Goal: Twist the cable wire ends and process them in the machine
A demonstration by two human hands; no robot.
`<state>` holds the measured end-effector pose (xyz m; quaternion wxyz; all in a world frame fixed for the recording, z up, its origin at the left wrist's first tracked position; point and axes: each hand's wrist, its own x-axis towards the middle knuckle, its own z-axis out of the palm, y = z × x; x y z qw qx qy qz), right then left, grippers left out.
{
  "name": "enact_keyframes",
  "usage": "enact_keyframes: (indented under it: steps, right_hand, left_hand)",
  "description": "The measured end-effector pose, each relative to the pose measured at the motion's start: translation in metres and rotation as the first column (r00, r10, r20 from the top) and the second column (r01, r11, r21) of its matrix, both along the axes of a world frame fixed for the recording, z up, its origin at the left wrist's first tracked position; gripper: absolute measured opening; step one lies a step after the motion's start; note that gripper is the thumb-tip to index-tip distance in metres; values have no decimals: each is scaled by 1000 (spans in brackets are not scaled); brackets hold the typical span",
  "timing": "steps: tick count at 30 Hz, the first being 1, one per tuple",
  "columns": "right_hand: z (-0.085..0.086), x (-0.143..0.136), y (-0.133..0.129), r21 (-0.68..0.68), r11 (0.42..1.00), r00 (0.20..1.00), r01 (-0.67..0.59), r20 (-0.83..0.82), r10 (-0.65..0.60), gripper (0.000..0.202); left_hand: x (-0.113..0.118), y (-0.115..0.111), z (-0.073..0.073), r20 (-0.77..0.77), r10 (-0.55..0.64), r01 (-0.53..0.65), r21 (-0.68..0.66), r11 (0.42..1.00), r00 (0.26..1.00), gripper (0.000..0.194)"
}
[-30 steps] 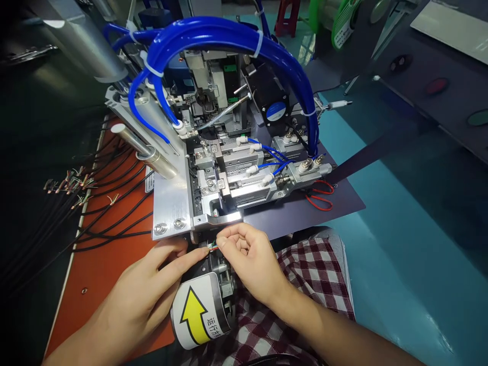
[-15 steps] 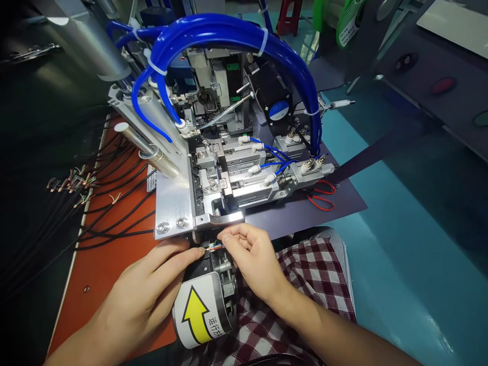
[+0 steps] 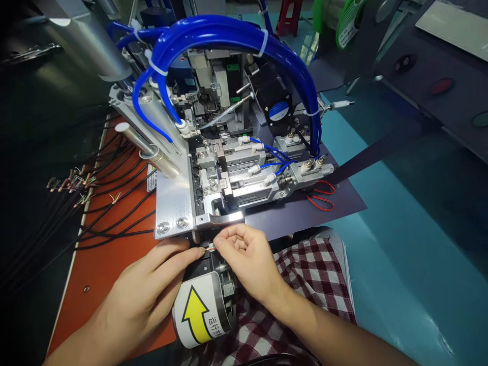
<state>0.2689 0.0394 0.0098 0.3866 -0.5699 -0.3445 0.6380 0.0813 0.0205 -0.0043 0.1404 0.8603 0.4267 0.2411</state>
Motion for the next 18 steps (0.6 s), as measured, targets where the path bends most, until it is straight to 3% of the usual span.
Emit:
enact_keyframes:
  steps: [18]
  right_hand:
    - [-5,-1,-6,126,988,992,-84,108,71,13]
  left_hand:
    - [-3,-1,-1,7,-4,4,-37,999,1000,34]
